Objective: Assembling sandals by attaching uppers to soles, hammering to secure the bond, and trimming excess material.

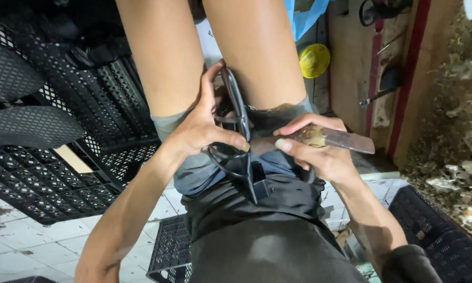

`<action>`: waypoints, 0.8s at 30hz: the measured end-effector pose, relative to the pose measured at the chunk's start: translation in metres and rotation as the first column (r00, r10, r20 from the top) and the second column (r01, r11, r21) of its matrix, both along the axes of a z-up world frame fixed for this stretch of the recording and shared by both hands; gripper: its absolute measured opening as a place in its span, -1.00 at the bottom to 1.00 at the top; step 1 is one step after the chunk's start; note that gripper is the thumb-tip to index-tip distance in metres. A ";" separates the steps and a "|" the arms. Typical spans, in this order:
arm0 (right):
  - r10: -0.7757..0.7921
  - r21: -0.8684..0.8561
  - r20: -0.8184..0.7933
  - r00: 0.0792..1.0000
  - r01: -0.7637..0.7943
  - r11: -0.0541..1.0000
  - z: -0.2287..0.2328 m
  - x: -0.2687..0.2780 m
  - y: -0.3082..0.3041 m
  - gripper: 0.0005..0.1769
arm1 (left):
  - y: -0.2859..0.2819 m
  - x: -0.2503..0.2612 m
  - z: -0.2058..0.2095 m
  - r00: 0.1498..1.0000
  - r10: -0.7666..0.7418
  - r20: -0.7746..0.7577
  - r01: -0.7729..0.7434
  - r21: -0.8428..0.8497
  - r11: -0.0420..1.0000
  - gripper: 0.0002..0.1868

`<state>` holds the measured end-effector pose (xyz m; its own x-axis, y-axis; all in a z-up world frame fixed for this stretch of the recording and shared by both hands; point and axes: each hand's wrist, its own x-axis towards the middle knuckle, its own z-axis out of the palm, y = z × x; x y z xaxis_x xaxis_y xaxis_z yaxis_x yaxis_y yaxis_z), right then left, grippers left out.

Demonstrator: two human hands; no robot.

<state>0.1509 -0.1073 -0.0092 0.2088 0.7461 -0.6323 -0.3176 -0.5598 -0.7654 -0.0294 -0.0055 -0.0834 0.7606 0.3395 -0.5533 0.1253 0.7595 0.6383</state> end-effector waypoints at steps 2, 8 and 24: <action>0.206 -0.023 0.077 0.975 -0.205 0.979 0.005 0.001 0.012 -0.89 | 0.002 -0.003 -0.001 0.994 -0.012 0.106 0.019 -0.056 0.998 0.20; 0.307 0.084 0.415 0.856 -0.372 0.924 0.007 0.002 0.016 -0.88 | 0.014 0.005 0.007 0.998 -0.060 0.000 0.060 -0.016 0.998 0.19; 0.105 0.088 0.467 0.878 -0.165 0.982 0.010 -0.007 0.008 -0.87 | 0.012 0.004 0.005 1.000 -0.025 0.000 0.025 0.128 0.991 0.19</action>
